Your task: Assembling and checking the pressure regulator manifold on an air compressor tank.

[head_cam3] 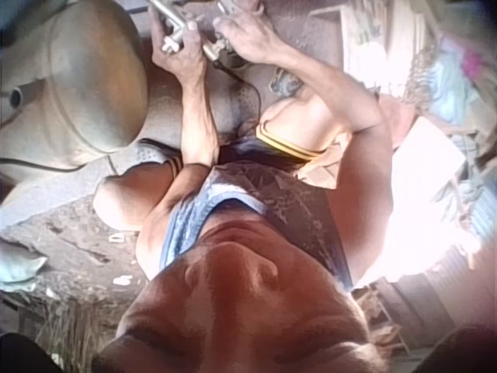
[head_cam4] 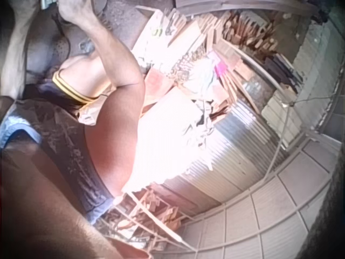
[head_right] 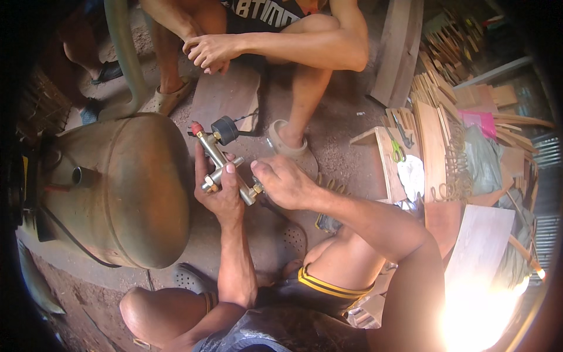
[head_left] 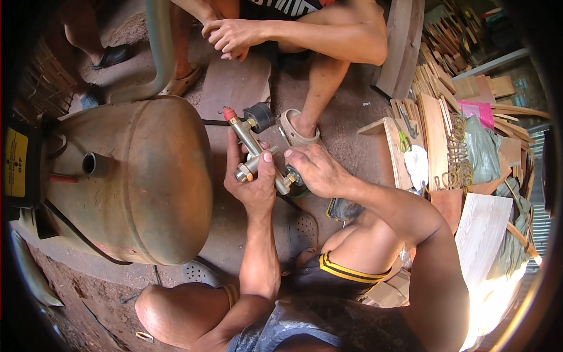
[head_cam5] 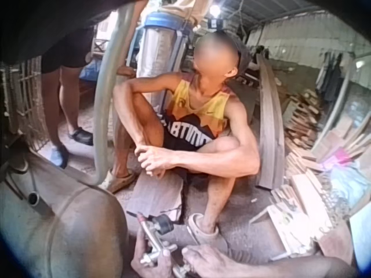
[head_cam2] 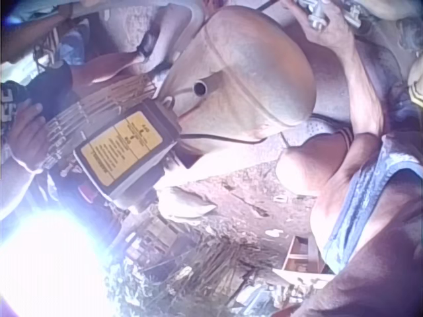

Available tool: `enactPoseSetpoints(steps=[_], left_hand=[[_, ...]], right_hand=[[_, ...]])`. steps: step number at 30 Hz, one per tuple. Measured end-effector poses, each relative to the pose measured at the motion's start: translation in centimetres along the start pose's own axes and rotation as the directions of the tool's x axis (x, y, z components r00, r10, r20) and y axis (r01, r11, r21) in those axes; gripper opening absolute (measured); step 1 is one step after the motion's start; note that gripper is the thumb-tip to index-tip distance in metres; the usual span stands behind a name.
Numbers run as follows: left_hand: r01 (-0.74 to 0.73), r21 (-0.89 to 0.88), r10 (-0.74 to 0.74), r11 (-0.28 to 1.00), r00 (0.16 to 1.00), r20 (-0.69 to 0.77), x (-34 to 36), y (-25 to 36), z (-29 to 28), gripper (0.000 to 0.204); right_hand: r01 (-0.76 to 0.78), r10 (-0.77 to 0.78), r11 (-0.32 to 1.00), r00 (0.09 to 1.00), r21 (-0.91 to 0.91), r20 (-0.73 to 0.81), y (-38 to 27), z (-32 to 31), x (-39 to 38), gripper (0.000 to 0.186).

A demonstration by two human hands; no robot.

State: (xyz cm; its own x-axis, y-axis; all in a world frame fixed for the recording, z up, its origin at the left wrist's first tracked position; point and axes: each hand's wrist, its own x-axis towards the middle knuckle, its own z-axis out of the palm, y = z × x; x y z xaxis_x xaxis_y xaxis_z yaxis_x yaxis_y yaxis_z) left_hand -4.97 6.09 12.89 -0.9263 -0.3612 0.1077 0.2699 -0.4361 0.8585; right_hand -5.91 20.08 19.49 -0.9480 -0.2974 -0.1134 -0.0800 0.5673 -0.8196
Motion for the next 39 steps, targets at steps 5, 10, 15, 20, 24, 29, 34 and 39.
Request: enactPoseSetpoints(steps=[5, 10, 15, 20, 24, 29, 34, 39], left_hand=[[-0.056, 0.051, 0.055, 0.997, 0.998, 0.024, 0.0, 0.1, -0.1, 0.073], [-0.019, 0.052, 0.019, 0.998, 1.0, -0.015, 0.1, -0.2, 0.1, 0.072], [0.232, -0.203, -0.254, 0.951, 0.963, -0.09, 0.7, -0.6, 0.5, 0.067], [0.297, -0.34, -0.336, 0.892, 0.94, -0.061, 0.0, 0.2, 1.5, 0.066], [0.233, -0.299, -0.27, 0.925, 0.959, -0.088, -0.5, 0.8, 2.0, 0.069], [0.172, -0.264, -0.198, 0.949, 0.977, -0.075, -0.4, 1.3, 1.6, 0.07], [0.112, -0.17, -0.132, 0.979, 0.985, -0.108, 0.0, 1.0, 1.4, 0.073], [0.112, -0.16, -0.125, 0.981, 0.99, -0.072, -0.2, 1.0, 1.1, 0.074]], right_hand=[[-0.049, 0.05, 0.999, 0.997, -0.02, 0.054, -0.2, -0.3, 0.1, 0.042], [-0.168, 0.16, 0.983, 0.982, 0.077, 0.101, -1.1, -0.7, 0.0, 0.048], [0.243, -0.244, 0.965, 0.97, -0.098, 0.006, -1.6, -0.7, -0.3, 0.034], [0.378, -0.386, 0.919, 0.92, -0.111, -0.061, -1.3, -0.4, -0.3, 0.028], [0.415, -0.435, 0.894, 0.894, -0.167, -0.109, -1.2, -0.3, -0.6, 0.029], [0.334, -0.357, 0.925, 0.928, -0.182, -0.109, -1.5, -0.2, -0.7, 0.029], [0.256, -0.275, 0.948, 0.958, -0.188, -0.082, -1.9, -0.2, -0.6, 0.03], [0.163, -0.182, 0.968, 0.98, -0.192, -0.083, -2.4, -0.4, -1.1, 0.037]])
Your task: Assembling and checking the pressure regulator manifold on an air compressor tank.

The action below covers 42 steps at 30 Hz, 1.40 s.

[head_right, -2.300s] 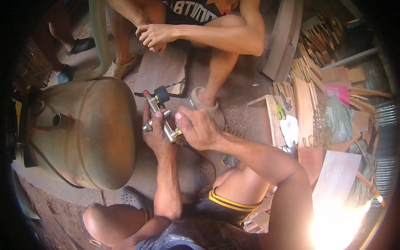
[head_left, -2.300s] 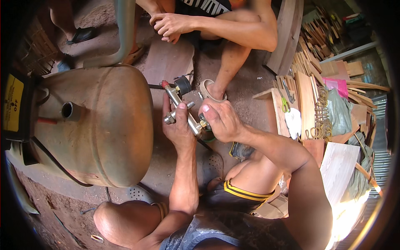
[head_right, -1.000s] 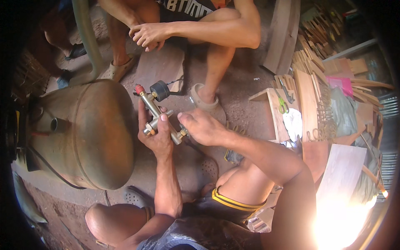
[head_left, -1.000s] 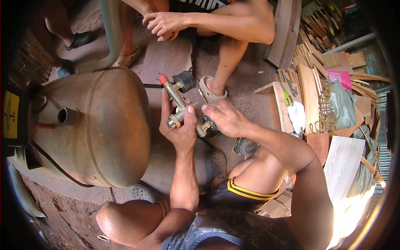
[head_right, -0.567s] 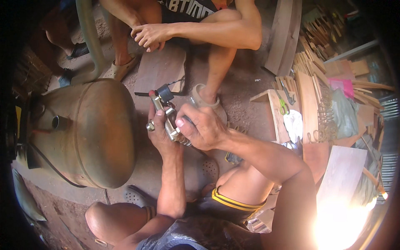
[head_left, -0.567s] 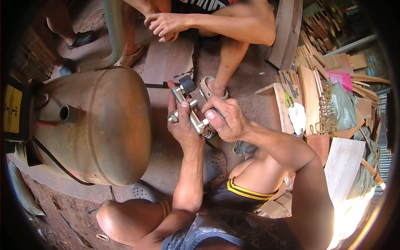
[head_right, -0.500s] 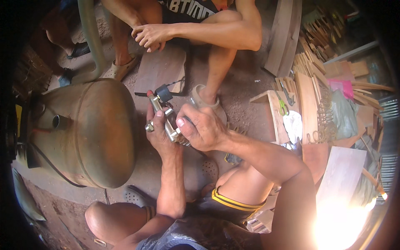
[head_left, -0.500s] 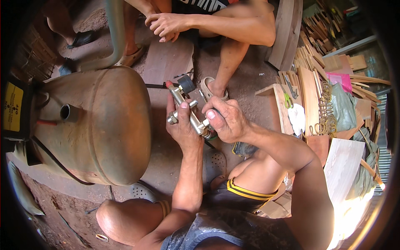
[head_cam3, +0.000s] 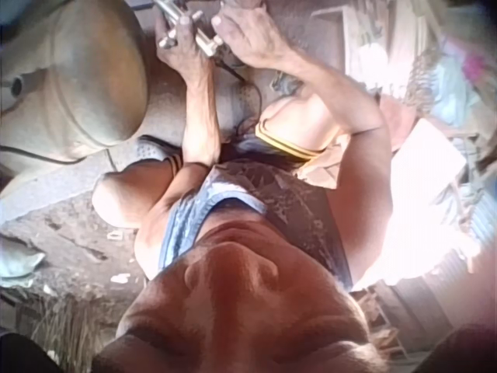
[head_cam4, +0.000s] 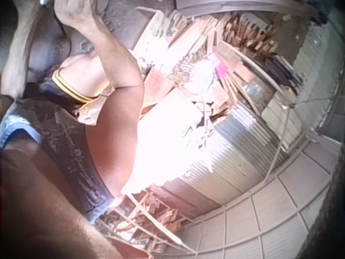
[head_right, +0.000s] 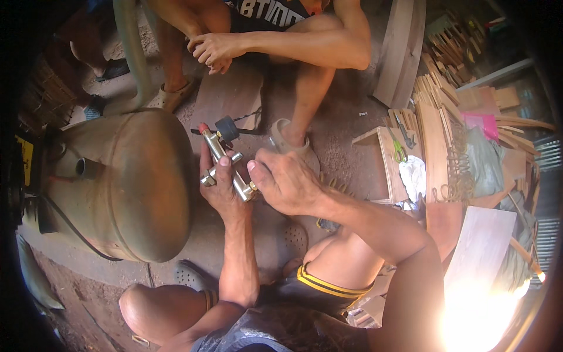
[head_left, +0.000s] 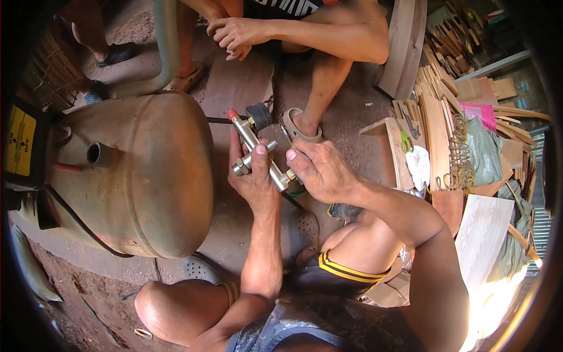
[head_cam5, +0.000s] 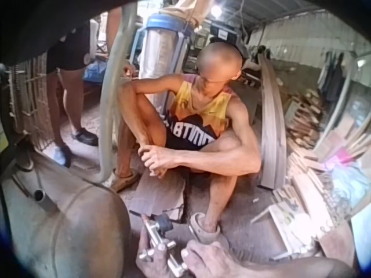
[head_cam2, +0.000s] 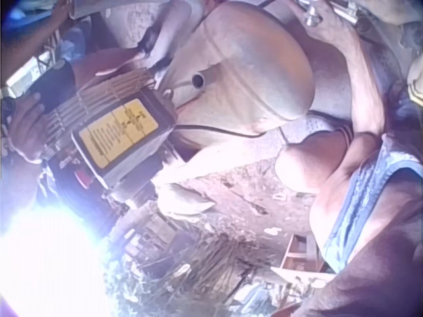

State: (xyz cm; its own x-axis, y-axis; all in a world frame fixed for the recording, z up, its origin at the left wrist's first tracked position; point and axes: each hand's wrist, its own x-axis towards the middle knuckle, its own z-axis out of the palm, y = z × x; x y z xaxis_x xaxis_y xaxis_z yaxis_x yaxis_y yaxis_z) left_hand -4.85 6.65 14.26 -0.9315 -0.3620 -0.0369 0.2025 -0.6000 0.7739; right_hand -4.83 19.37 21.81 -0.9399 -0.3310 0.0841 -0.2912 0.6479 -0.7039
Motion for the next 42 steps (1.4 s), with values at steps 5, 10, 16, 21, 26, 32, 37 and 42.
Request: enactPoseSetpoints(steps=[5, 10, 16, 21, 26, 32, 37, 42], left_hand=[[-0.076, 0.101, 0.072, 0.992, 0.996, 0.047, 0.1, 0.0, -0.5, 0.074], [-0.133, 0.129, 0.121, 0.983, 0.988, 0.094, 0.3, -0.4, -0.8, 0.072], [0.145, -0.192, -0.138, 0.971, 0.989, 0.051, 0.9, -0.5, -0.9, 0.072], [0.201, -0.24, -0.19, 0.95, 0.979, 0.071, 0.0, -0.2, 0.1, 0.068], [0.096, -0.155, -0.087, 0.983, 0.994, 0.06, -0.1, -0.2, 0.1, 0.072], [-0.041, -0.002, 0.041, 0.999, 0.998, 0.057, 0.7, -0.6, -0.5, 0.076], [-0.092, -0.015, 0.093, 0.996, 0.993, 0.071, 0.5, -0.3, -0.6, 0.066], [-0.121, 0.075, 0.122, 0.99, 0.993, -0.006, 0.2, -0.2, -0.1, 0.034]], right_hand=[[-0.058, 0.058, 0.998, 0.998, 0.013, 0.034, -0.2, -0.4, -0.3, 0.042], [-0.172, 0.164, 0.983, 0.978, 0.059, 0.128, -0.1, -0.6, -0.2, 0.046], [0.29, -0.291, 0.957, 0.955, -0.026, -0.047, -0.1, -0.1, -0.2, 0.036], [0.452, -0.458, 0.887, 0.887, -0.093, -0.061, 0.7, -0.1, 0.2, 0.029], [0.369, -0.372, 0.928, 0.92, -0.051, -0.123, 0.5, 0.4, -0.1, 0.021], [0.17, -0.168, 0.985, 0.984, 0.02, -0.065, -0.3, 0.4, -0.4, 0.028], [0.1, -0.1, 0.995, 0.994, 0.011, -0.049, -0.5, 0.2, -0.3, 0.036], [0.029, -0.029, 0.998, 0.999, 0.05, -0.014, -0.4, 0.2, -0.4, 0.039]])
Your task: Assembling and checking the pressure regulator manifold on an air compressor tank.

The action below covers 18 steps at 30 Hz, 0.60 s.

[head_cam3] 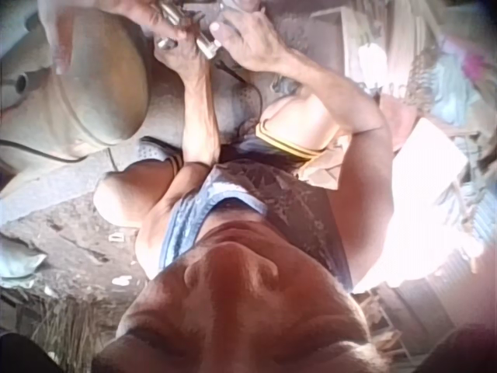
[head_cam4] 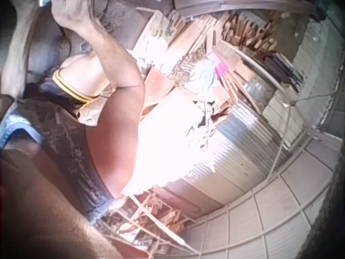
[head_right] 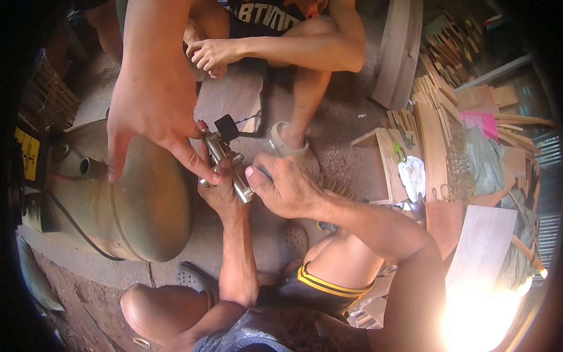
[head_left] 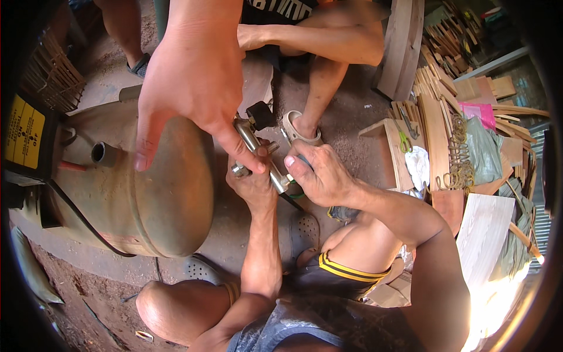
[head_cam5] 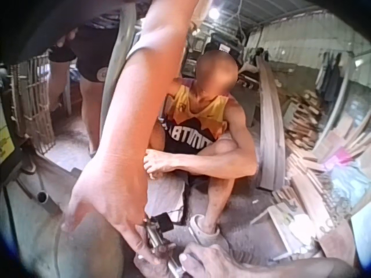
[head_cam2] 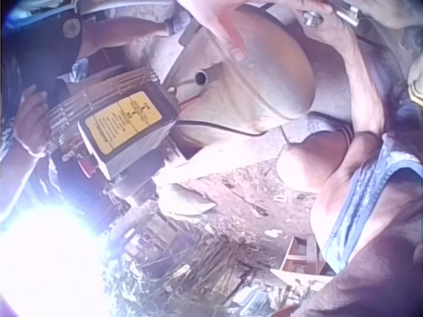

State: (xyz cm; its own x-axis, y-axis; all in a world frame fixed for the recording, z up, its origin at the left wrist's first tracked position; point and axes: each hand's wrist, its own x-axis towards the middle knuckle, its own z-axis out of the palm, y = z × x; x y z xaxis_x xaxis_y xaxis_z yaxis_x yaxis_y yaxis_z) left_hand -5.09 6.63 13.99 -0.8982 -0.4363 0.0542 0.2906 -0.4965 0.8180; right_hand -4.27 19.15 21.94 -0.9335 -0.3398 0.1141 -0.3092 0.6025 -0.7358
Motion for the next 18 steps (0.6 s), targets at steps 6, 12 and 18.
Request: enactPoseSetpoints(steps=[6, 12, 18], left_hand=[[0.086, 0.025, -0.086, 0.996, 0.996, -0.009, 0.2, -0.4, 0.1, 0.029], [0.295, -0.241, -0.307, 0.924, 0.952, -0.01, 0.8, -0.6, -0.1, 0.055], [0.319, -0.183, -0.313, 0.93, 0.948, 0.06, 0.6, -0.5, 0.3, 0.069]], right_hand=[[-0.072, 0.068, 0.995, 0.995, 0.066, 0.072, 0.2, -0.4, 0.5, 0.038], [0.246, -0.244, 0.968, 0.969, -0.042, 0.046, 0.5, -1.1, 1.0, 0.032], [0.352, -0.354, 0.934, 0.934, -0.063, -0.04, 1.2, -0.4, 1.1, 0.025]])
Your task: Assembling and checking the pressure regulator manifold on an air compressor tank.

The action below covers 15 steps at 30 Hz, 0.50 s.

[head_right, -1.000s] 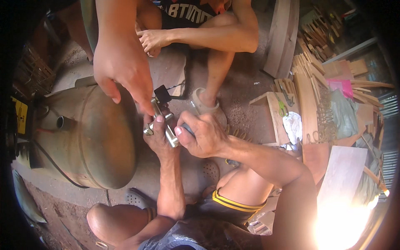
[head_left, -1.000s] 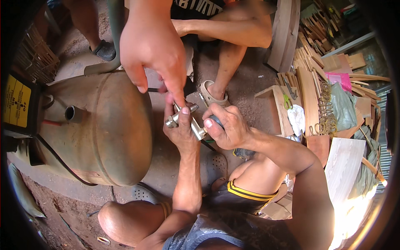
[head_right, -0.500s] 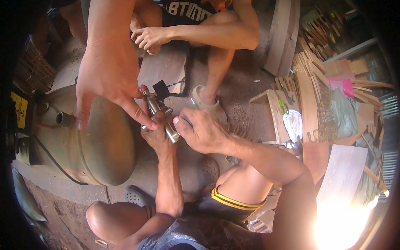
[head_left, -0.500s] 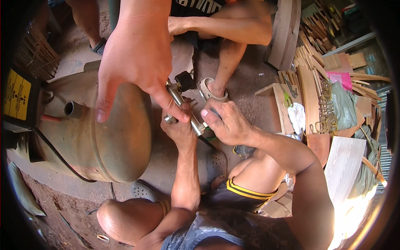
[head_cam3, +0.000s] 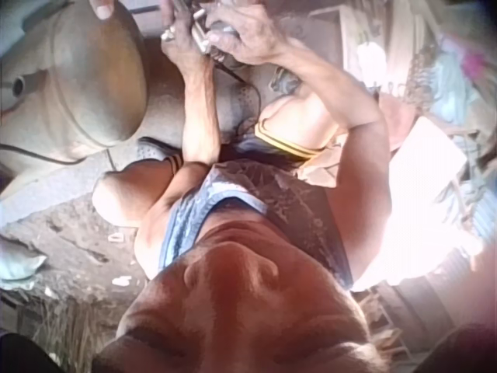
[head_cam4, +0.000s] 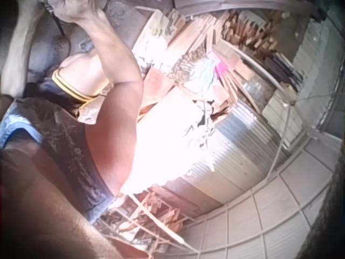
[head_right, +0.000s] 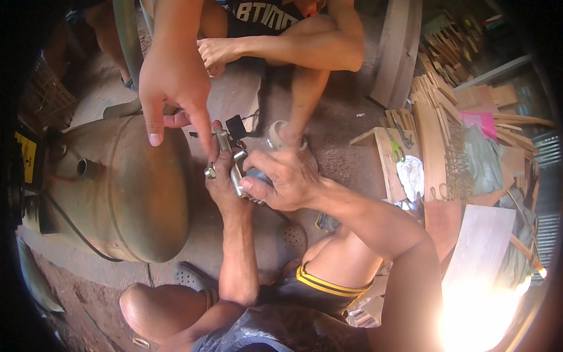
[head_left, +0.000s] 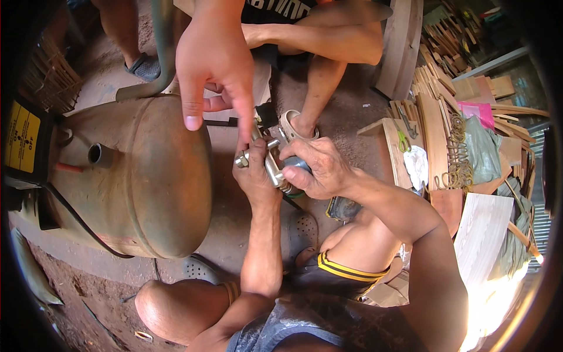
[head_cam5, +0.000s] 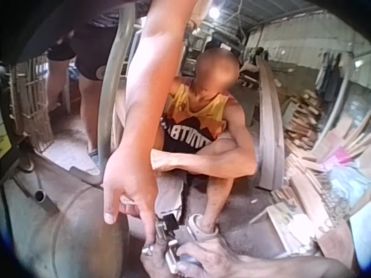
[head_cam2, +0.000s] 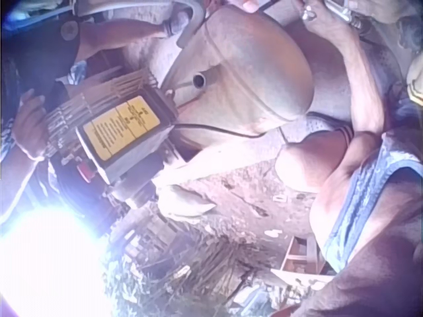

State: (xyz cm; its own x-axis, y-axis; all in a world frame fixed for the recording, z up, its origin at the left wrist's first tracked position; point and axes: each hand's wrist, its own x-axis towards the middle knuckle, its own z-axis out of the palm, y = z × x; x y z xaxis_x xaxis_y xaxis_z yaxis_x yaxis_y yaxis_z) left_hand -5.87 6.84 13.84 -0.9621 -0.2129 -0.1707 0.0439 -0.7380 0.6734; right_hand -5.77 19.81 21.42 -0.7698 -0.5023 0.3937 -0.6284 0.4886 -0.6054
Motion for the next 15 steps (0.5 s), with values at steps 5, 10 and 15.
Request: enactPoseSetpoints(steps=[5, 10, 15], left_hand=[[-0.063, -0.017, 0.063, 0.998, 0.998, 0.003, -0.6, -0.2, 0.3, 0.074], [-0.164, 0.026, 0.163, 0.986, 0.987, 0.012, -0.4, -0.1, 0.1, 0.07], [-0.179, 0.058, 0.178, 0.982, 0.984, 0.019, -0.6, 0.0, -0.2, 0.07]], right_hand=[[-0.109, 0.113, 0.99, 0.993, -0.094, 0.044, 0.0, 0.0, -0.7, 0.022], [-0.164, 0.169, 0.978, 0.985, -0.125, 0.029, -0.4, 0.3, -0.6, 0.025], [-0.263, 0.264, 0.964, 0.963, -0.04, 0.045, -1.1, 0.3, -0.3, 0.026]])
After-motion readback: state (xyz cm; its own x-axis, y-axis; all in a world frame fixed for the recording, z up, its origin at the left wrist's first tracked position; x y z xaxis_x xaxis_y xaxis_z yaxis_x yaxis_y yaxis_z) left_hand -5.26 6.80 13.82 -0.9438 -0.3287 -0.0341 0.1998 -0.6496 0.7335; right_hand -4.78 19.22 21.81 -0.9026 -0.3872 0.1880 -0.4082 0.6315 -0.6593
